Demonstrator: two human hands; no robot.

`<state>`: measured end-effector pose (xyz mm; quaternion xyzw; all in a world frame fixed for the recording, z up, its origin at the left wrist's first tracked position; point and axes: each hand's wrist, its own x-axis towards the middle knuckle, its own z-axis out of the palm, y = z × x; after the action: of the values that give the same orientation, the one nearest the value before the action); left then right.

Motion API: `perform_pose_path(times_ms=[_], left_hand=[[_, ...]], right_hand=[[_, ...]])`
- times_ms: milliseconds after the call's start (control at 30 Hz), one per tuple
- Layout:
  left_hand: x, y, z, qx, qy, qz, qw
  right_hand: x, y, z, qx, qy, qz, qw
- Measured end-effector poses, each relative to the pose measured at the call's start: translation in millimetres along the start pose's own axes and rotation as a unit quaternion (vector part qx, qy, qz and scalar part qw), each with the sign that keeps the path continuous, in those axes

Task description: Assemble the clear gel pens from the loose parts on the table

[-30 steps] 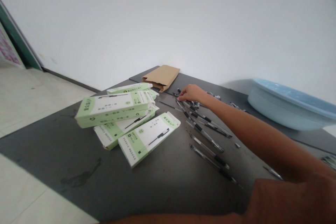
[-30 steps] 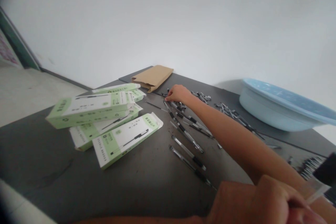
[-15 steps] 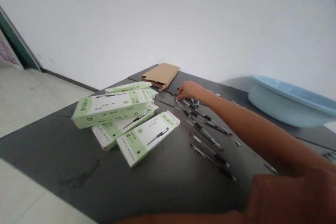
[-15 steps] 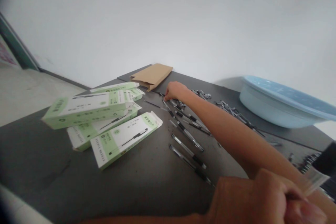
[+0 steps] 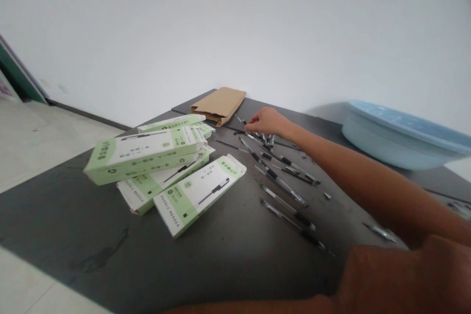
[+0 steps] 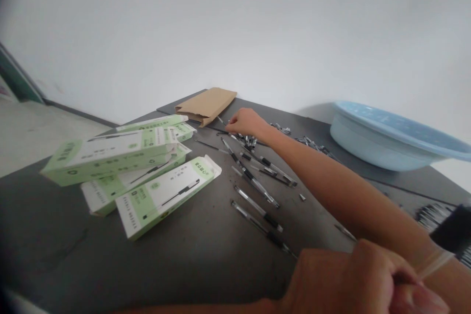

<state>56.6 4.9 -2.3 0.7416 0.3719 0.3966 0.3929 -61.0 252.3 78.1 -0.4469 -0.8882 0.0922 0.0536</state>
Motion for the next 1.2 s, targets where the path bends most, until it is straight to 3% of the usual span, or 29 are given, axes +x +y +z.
perform_pose_path(times_ms=[67, 100, 133, 167, 267, 333, 500, 633, 833, 1000, 1200], left_hand=[[-13.9, 4.3, -6.2, 0.006, -0.013, -0.046, 0.999], [-20.8, 6.8, -10.6, 0.003, 0.012, -0.046, 0.999], [-26.9, 9.1, -15.7, 0.007, 0.077, -0.050, 0.996], [-31.9, 11.2, -21.4, -0.011, 0.100, -0.013, 0.995], [-39.0, 14.4, -37.0, -0.052, 0.074, 0.098, 0.991], [-39.4, 13.7, -42.6, -0.051, 0.060, 0.138, 0.987], [-42.6, 10.3, -40.9, -0.077, 0.012, 0.126, 0.989], [-44.5, 11.9, -39.5, -0.071, 0.006, 0.124, 0.990], [-40.5, 8.8, -37.1, -0.075, -0.009, 0.070, 0.995], [-38.3, 3.8, -34.5, -0.075, -0.006, 0.054, 0.996], [-38.9, 3.2, -35.1, -0.071, -0.004, 0.049, 0.996]], right_hand=[[-19.6, 3.1, -9.6, 0.052, 0.047, -0.008, 0.998], [-32.6, 5.4, -15.3, 0.080, 0.071, -0.012, 0.994], [-47.8, 8.3, -21.6, 0.108, 0.095, -0.015, 0.990], [-65.2, 12.0, -28.3, 0.133, 0.119, -0.016, 0.984], [-128.7, 27.3, -50.0, 0.191, 0.184, -0.001, 0.964], [-175.4, 39.8, -64.0, 0.273, 0.233, 0.007, 0.933], [-279.2, 64.2, -90.4, 0.396, 0.368, 0.013, 0.841], [-332.3, 61.3, -101.3, 0.422, 0.427, -0.001, 0.800], [-363.9, 39.8, -103.6, 0.411, 0.441, -0.007, 0.798], [-367.3, 29.8, -97.1, 0.415, 0.434, 0.010, 0.800], [-365.9, 22.7, -94.0, 0.387, 0.470, 0.028, 0.793]])
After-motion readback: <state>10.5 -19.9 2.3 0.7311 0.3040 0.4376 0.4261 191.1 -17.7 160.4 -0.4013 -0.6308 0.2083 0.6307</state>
